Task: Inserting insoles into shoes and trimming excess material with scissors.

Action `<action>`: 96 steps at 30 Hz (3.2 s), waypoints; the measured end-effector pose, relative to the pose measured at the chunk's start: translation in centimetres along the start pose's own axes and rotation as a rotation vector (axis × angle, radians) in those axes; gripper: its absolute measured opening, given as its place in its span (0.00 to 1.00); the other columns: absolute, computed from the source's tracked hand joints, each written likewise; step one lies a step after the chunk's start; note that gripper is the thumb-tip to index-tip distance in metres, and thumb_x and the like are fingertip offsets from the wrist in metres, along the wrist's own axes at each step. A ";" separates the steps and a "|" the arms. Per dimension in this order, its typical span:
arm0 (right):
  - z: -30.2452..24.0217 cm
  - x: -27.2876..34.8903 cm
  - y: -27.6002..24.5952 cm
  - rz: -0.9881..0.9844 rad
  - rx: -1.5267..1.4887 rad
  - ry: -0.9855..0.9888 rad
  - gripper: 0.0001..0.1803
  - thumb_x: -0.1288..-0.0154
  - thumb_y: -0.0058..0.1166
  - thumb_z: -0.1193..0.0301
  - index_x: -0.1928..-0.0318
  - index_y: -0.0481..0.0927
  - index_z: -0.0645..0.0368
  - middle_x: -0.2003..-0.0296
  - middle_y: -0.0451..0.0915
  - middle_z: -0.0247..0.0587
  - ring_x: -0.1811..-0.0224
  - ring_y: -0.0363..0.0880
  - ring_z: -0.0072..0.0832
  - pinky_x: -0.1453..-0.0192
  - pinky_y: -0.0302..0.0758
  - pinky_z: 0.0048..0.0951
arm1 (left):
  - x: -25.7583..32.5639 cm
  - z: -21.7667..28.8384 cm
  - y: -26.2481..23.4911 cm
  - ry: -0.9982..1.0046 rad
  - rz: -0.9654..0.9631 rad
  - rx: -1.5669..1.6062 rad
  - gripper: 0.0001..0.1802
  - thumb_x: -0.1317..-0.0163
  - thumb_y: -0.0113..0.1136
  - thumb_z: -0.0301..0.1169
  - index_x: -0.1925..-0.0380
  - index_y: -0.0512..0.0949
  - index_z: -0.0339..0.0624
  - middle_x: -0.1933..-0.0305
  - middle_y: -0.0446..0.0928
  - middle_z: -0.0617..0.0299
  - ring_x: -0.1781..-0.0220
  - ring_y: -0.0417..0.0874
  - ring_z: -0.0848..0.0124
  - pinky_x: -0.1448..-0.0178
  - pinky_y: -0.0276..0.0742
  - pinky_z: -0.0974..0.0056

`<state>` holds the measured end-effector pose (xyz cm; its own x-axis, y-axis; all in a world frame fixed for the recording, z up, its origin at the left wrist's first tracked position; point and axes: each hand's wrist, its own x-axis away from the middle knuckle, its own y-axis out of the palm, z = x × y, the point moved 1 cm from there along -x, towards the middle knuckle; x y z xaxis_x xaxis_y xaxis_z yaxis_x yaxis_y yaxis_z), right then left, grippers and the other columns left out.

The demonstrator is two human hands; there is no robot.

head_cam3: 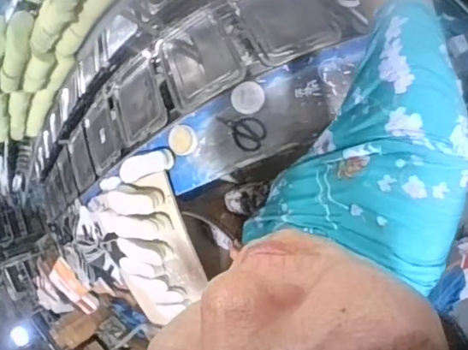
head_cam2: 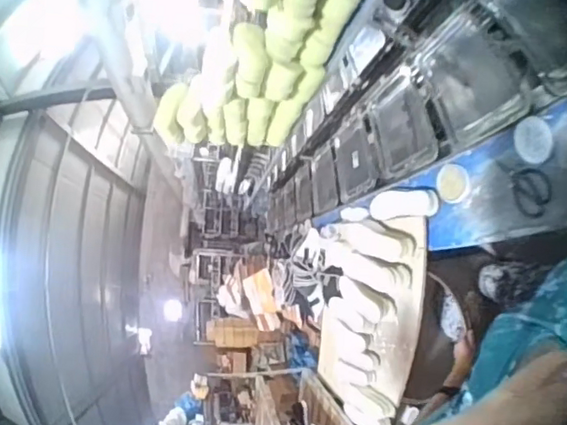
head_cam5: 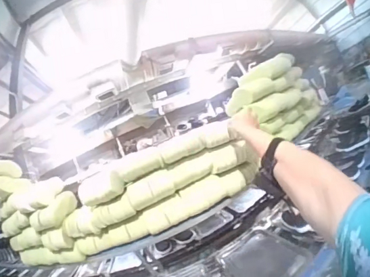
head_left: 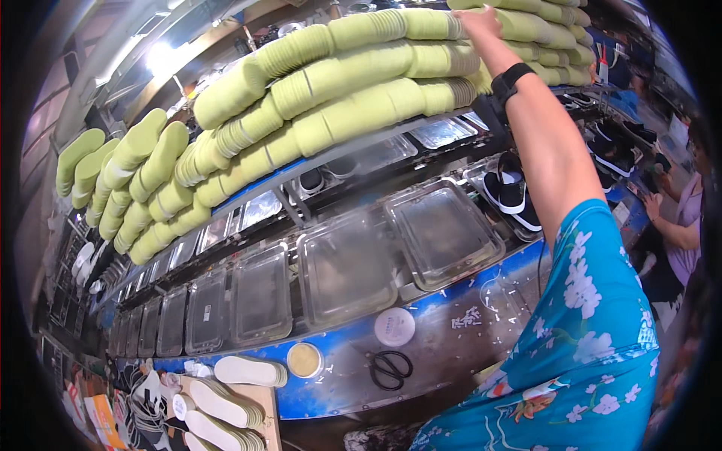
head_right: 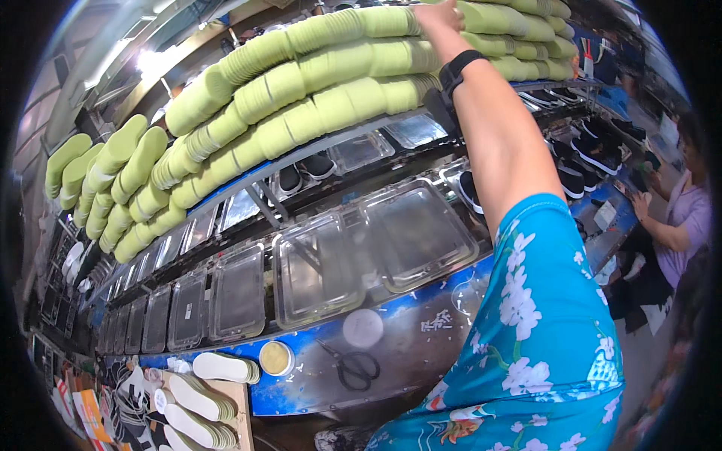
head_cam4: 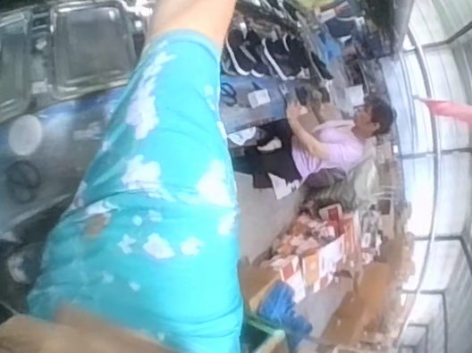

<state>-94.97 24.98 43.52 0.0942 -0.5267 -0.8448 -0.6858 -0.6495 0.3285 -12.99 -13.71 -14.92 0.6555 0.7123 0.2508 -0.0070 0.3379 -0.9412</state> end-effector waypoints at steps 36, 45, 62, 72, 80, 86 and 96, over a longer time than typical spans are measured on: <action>-34.3 34.0 -17.0 -0.918 -1.818 1.422 0.23 0.55 0.52 0.83 0.54 0.68 0.61 0.58 0.72 0.38 0.54 0.73 0.28 0.47 0.72 0.30 | 4.6 12.0 -20.7 -0.045 0.207 1.410 0.36 0.36 0.50 0.45 0.35 0.50 0.42 0.36 0.59 0.51 0.37 0.64 0.61 0.35 0.59 0.57; -50.2 53.3 -39.2 -1.972 -1.361 1.008 0.29 0.67 0.67 0.75 0.59 0.70 0.61 0.57 0.70 0.39 0.54 0.71 0.28 0.48 0.68 0.27 | 14.2 6.9 -19.4 -0.209 0.817 2.196 0.25 0.38 0.53 0.32 0.42 0.61 0.37 0.45 0.69 0.55 0.46 0.73 0.64 0.44 0.70 0.60; -50.1 58.7 -41.9 -2.236 -1.331 -0.253 0.44 0.60 0.66 0.59 0.40 0.62 0.55 0.40 0.56 0.56 0.41 0.59 0.53 0.38 0.62 0.43 | 15.0 4.9 -13.1 -0.678 0.752 0.545 0.55 0.61 0.71 0.36 0.37 0.47 0.32 0.36 0.48 0.36 0.33 0.52 0.46 0.30 0.49 0.55; -51.5 56.7 -42.2 -2.170 -1.005 -0.587 0.38 0.55 0.55 0.70 0.39 0.60 0.51 0.43 0.60 0.57 0.52 0.69 0.51 0.53 0.72 0.45 | 15.0 5.6 -14.3 -0.673 0.762 0.546 0.48 0.56 0.65 0.31 0.37 0.48 0.31 0.38 0.57 0.36 0.35 0.58 0.47 0.32 0.55 0.57; -54.6 47.4 -38.8 -2.307 -1.525 -0.568 0.40 0.54 0.58 0.69 0.38 0.59 0.54 0.46 0.63 0.55 0.48 0.67 0.49 0.45 0.68 0.40 | 20.1 0.0 -20.4 -0.720 0.973 0.141 0.46 0.55 0.62 0.29 0.36 0.49 0.35 0.38 0.57 0.40 0.37 0.61 0.48 0.35 0.62 0.56; -59.5 43.9 -35.2 -3.106 -1.607 -0.362 0.47 0.62 0.67 0.70 0.38 0.60 0.62 0.40 0.61 0.52 0.36 0.60 0.42 0.36 0.59 0.35 | 26.7 -7.1 -22.2 -0.871 0.995 -0.094 0.46 0.57 0.64 0.24 0.37 0.51 0.37 0.37 0.56 0.40 0.36 0.59 0.48 0.35 0.60 0.55; -76.1 60.6 -32.0 -2.506 -1.511 1.200 0.40 0.49 0.55 0.76 0.36 0.53 0.60 0.48 0.66 0.49 0.44 0.67 0.37 0.44 0.69 0.33 | 31.2 -7.9 -21.2 -0.579 1.563 1.310 0.41 0.45 0.53 0.27 0.34 0.44 0.38 0.33 0.52 0.50 0.36 0.60 0.61 0.34 0.55 0.60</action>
<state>-12.40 -27.88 13.96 -0.3663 0.9302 0.0226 0.8792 0.3381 0.3359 13.52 -3.49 11.08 -0.6630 0.7380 -0.1255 -0.7446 -0.6329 0.2122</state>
